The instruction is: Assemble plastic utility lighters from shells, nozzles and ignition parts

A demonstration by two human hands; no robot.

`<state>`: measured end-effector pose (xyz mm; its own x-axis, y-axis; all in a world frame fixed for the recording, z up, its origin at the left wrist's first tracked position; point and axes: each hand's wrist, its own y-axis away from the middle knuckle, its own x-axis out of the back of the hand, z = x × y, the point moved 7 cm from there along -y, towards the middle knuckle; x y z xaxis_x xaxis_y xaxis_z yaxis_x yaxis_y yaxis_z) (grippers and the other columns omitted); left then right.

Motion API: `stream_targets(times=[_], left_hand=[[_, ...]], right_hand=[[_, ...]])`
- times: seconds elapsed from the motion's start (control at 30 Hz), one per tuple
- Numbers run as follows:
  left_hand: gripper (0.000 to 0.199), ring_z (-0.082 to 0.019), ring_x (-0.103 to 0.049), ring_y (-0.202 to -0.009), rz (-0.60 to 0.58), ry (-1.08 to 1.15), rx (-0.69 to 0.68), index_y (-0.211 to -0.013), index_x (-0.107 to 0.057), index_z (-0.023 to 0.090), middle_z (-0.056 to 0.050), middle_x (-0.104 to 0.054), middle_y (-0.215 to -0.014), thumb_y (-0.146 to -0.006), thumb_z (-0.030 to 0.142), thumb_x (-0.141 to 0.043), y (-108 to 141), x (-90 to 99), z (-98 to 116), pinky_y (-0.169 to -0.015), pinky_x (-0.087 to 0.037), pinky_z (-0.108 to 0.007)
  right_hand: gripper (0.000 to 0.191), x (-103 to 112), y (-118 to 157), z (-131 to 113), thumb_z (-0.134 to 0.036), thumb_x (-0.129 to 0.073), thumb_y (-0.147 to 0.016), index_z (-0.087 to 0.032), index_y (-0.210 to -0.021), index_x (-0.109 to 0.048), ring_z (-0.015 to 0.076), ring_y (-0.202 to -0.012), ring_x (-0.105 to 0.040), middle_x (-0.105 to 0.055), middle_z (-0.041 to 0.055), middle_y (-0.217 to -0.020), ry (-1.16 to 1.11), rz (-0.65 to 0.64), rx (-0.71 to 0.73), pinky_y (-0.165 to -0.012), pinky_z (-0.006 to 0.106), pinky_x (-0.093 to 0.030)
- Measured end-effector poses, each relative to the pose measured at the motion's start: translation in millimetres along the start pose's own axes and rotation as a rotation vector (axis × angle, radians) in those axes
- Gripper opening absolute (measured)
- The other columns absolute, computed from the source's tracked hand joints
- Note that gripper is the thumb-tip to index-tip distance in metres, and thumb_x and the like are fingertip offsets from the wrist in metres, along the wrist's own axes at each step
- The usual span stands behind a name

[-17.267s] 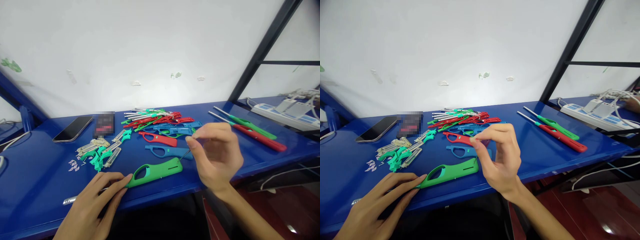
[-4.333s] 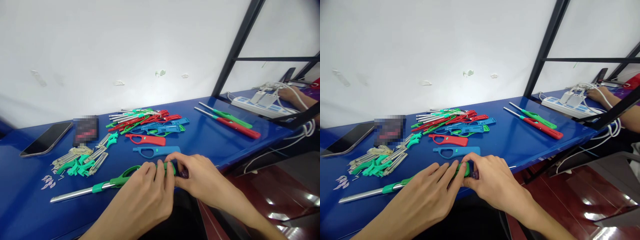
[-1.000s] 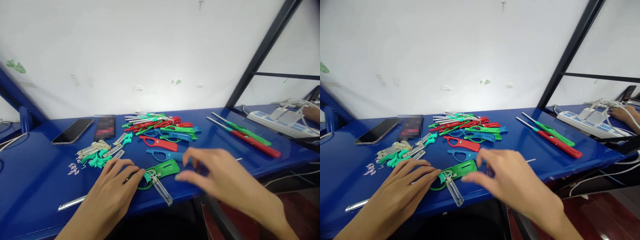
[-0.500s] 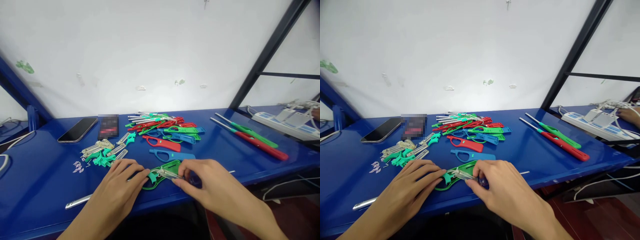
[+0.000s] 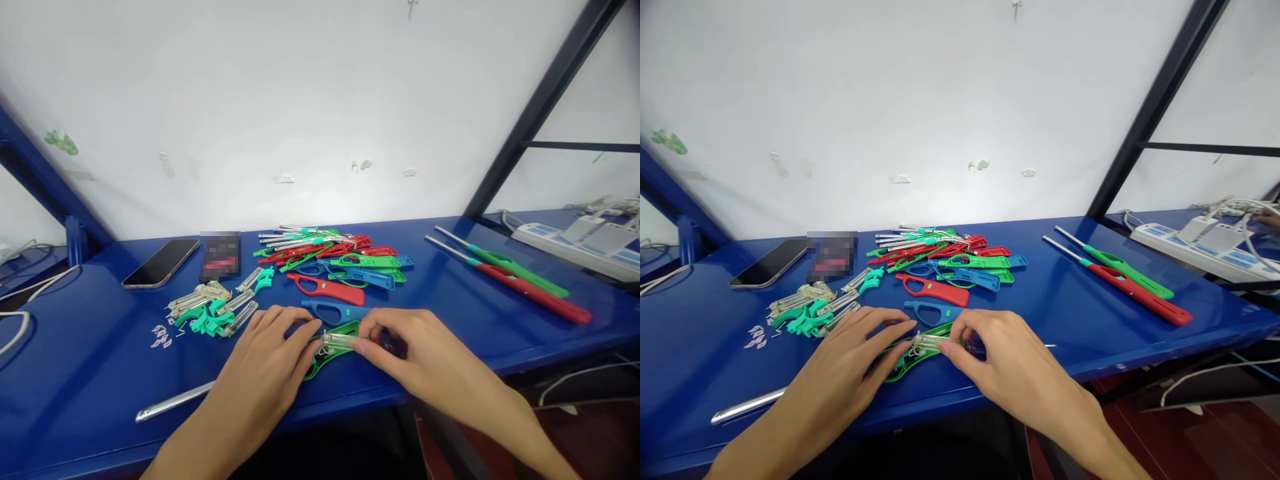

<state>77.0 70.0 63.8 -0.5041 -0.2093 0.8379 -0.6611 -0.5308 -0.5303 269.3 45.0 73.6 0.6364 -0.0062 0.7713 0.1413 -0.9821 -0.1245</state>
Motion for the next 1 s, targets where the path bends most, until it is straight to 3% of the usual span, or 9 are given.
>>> stream_targets(times=[0.17,0.5,0.73,0.9,1.0], left_hand=[[0.025,-0.022,-0.062,-0.09,-0.051,0.111,0.058,-0.112,-0.073,0.022,-0.003,-0.07,-0.106,-0.113,0.017,-0.049,-8.2,-8.9,5.6,-0.082,-0.049,-0.04],[0.028,-0.021,-0.063,-0.088,-0.041,0.173,0.059,-0.109,-0.072,0.025,-0.002,-0.072,-0.104,-0.113,0.016,-0.047,-3.5,-9.4,3.3,-0.085,-0.049,-0.038],[0.023,-0.022,-0.063,-0.084,0.006,0.124,0.039,-0.106,-0.071,0.023,-0.002,-0.072,-0.1,-0.111,0.015,-0.05,-3.5,-7.3,4.0,-0.079,-0.049,-0.036],[0.022,-0.021,-0.064,-0.084,0.017,0.104,0.023,-0.107,-0.069,0.022,-0.002,-0.071,-0.1,-0.112,0.016,-0.049,-2.7,-5.7,6.1,-0.08,-0.049,-0.036],[0.022,-0.021,-0.064,-0.082,0.004,0.098,0.007,-0.106,-0.069,0.023,-0.002,-0.071,-0.099,-0.112,0.016,-0.049,-3.5,-5.3,7.5,-0.079,-0.048,-0.037]], right_hand=[[0.028,3.4,0.6,4.3,-0.043,-0.06,-0.107,-0.028,-0.086,-0.071,0.0169,-0.071,-0.065,-0.075,-0.0056,-0.082,-0.011,0.037,-0.012,-0.067,0.029,-0.041],[0.036,8.3,-2.3,10.5,-0.052,-0.05,-0.112,-0.03,-0.095,-0.072,0.0212,-0.082,-0.072,-0.078,-0.0032,-0.09,0.005,0.153,-0.03,-0.076,0.033,-0.043],[0.046,0.2,-1.6,3.3,-0.058,-0.039,-0.114,-0.028,-0.091,-0.066,0.0216,-0.071,-0.067,-0.073,-0.0025,-0.077,0.01,0.162,-0.04,-0.068,0.034,-0.04],[0.022,-7.5,0.4,-0.1,-0.044,-0.058,-0.11,-0.032,-0.108,-0.077,0.0235,-0.091,-0.079,-0.085,-0.0036,-0.1,-0.034,0.104,-0.012,-0.08,0.033,-0.049],[0.02,-7.8,-0.3,1.9,-0.036,-0.061,-0.108,-0.03,-0.106,-0.08,0.0254,-0.1,-0.082,-0.087,-0.0021,-0.109,0.004,0.103,0.012,-0.086,0.034,-0.052]])
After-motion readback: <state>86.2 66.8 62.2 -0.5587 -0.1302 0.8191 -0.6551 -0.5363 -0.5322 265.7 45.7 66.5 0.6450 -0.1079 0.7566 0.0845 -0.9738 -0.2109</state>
